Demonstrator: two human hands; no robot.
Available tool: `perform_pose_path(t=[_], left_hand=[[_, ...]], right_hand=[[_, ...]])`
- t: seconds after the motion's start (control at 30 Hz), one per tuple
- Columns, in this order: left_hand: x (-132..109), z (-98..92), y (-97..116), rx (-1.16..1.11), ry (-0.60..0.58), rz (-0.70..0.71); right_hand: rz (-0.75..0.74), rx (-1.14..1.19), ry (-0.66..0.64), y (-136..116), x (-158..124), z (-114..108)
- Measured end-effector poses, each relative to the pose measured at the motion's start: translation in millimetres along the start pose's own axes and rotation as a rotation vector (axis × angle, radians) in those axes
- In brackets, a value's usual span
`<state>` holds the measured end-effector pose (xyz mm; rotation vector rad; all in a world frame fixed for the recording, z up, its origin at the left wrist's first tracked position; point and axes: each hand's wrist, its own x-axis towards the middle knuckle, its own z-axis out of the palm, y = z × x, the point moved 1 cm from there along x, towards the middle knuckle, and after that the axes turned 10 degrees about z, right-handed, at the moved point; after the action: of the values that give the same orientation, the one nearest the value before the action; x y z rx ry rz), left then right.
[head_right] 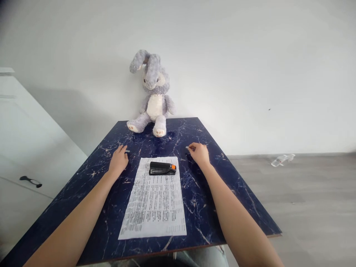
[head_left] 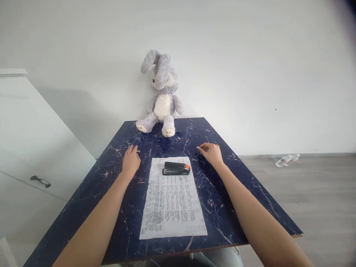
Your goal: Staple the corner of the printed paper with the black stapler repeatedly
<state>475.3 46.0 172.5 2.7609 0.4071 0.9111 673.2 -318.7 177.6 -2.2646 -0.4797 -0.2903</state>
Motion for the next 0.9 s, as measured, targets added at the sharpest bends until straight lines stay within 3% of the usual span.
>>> perform_pose_path(t=[0.07,0.17,0.33,0.4,0.5,0.57,0.73,0.83,0.9], left_hand=[[-1,6.6,-10,0.041,-0.122,-0.025],[-4,7.6,-10,0.07,-0.148,-0.067],[-3,4.2,0,0.09,-0.089,-0.004],[-3,6.3,6,0.031,-0.071,0.025],[-4,9.7,25,-0.211,-0.03,0.045],[-8,10.2,42,-0.415,-0.02,0.056],[-18,8.3,79,-0.572,-0.077,0.156],[-20,10.3,83,-0.617,-0.096,0.165],[-19,12.5,76,-0.654,-0.068,0.088]], right_hand=[[0.05,-0.012,-0.008,16,5,4],[0.07,-0.032,-0.017,24,7,8],[-0.048,0.014,0.031,-5,-2,3],[-0.179,0.147,-0.113,-28,-14,2],[-0.356,0.32,-0.501,-60,-35,5],[-0.382,0.371,-0.698,-72,-46,9],[-0.185,0.627,-1.036,-64,-48,15],[-0.069,0.794,-1.2,-50,-43,18],[-0.03,0.859,-1.252,-42,-40,20]])
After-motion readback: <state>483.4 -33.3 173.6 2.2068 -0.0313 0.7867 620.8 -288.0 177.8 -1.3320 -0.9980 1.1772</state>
